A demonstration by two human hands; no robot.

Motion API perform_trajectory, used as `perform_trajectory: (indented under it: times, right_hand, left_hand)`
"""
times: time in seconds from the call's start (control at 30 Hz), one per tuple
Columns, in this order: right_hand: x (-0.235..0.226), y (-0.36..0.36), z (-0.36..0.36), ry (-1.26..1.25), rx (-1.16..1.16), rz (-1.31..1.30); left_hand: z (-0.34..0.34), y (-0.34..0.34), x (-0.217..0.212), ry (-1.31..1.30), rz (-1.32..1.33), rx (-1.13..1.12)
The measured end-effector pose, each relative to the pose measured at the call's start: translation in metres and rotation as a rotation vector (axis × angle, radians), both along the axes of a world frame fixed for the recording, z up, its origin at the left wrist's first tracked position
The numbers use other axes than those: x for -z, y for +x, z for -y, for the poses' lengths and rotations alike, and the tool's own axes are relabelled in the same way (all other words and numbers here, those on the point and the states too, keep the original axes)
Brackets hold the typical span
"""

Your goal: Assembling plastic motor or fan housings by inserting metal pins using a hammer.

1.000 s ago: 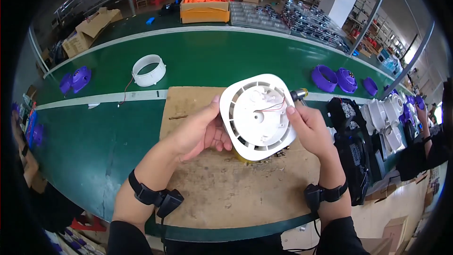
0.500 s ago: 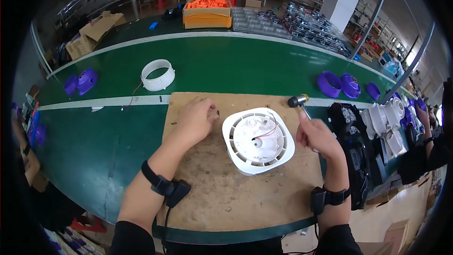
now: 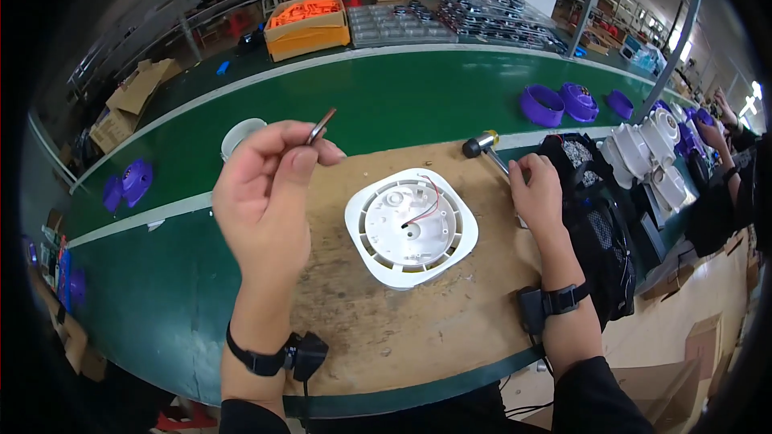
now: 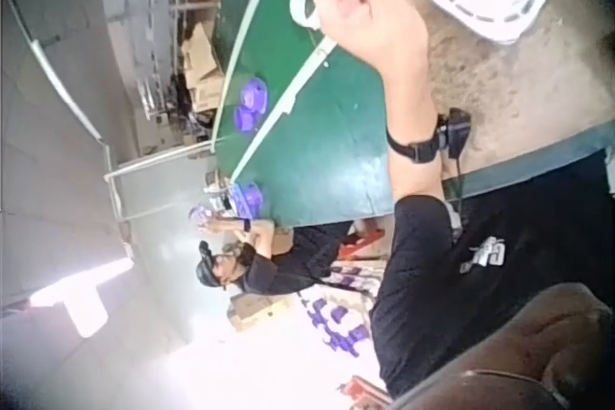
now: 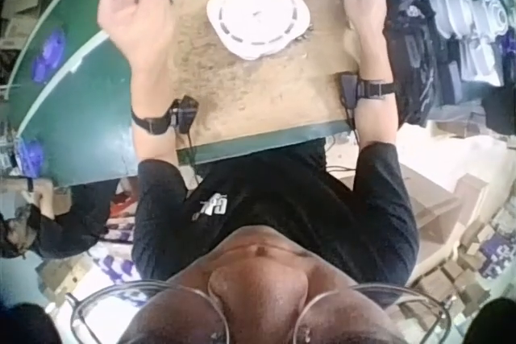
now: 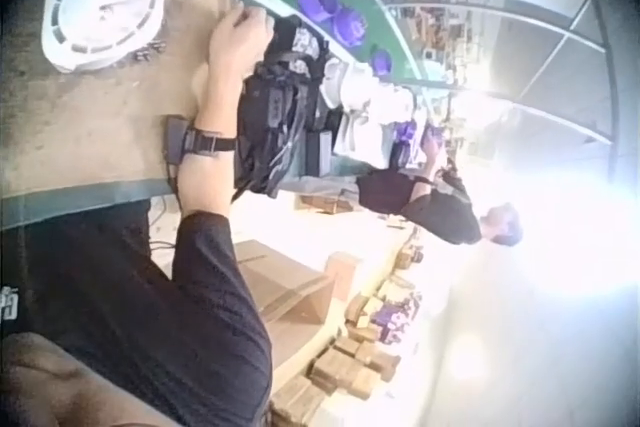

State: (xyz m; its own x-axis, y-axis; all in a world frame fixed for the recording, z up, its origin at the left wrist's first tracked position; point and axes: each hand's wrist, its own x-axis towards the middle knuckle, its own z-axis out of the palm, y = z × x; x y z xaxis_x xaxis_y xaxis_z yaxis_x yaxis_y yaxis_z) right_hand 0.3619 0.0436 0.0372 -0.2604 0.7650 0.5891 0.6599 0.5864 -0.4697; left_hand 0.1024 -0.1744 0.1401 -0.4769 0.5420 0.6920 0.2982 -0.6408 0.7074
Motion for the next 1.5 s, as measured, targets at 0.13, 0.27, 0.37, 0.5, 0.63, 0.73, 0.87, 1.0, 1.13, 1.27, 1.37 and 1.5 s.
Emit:
perform_trajectory:
  times: [0.13, 0.27, 0.37, 0.5, 0.63, 0.73, 0.87, 1.0, 1.13, 1.27, 1.37, 1.5]
  right_hand:
    - [0.005, -0.003, 0.0, -0.004, -0.006, 0.008]
    - [0.005, -0.007, 0.003, -0.034, -0.015, -0.015]
    - [0.009, -0.006, 0.0, 0.002, -0.025, -0.01]
    - [0.009, -0.005, 0.001, -0.022, -0.008, 0.008]
    - [0.009, -0.006, 0.002, -0.04, -0.02, 0.017]
    - [0.011, -0.004, -0.001, -0.039, -0.045, 0.016]
    - [0.012, -0.009, 0.0, -0.098, -0.043, 0.002]
    - [0.022, -0.018, -0.007, -0.085, -0.014, 0.029]
    - [0.031, -0.034, -0.022, -0.047, 0.038, 0.198]
    - [0.027, -0.039, -0.035, -0.029, 0.057, 0.331]
    - [0.01, -0.03, -0.033, 0.015, 0.001, 0.267]
    - [-0.078, -0.031, 0.022, -0.285, -0.301, 0.064]
  left_hand:
    - [0.015, 0.025, -0.004, 0.035, 0.114, 0.316]
    - [0.008, 0.033, 0.011, -0.063, 0.181, 0.439]
    - [0.0, 0.037, 0.021, -0.166, 0.225, 0.378]
    - [-0.006, 0.039, 0.03, -0.265, 0.293, 0.414]
    - [-0.01, 0.039, 0.042, -0.32, 0.273, 0.414]
    - [-0.013, 0.041, 0.05, -0.344, 0.279, 0.405]
    - [-0.012, 0.037, 0.05, -0.379, 0.223, 0.419]
    - [-0.013, 0.034, 0.047, -0.481, -0.067, 0.208]
    - [-0.016, 0.035, 0.048, -0.394, -0.228, 0.151]
    - [-0.014, 0.038, 0.051, -0.348, -0.343, 0.088]
    - [-0.016, 0.039, 0.048, -0.322, -0.384, 0.076]
    - [-0.015, 0.036, 0.051, -0.309, -0.433, 0.014]
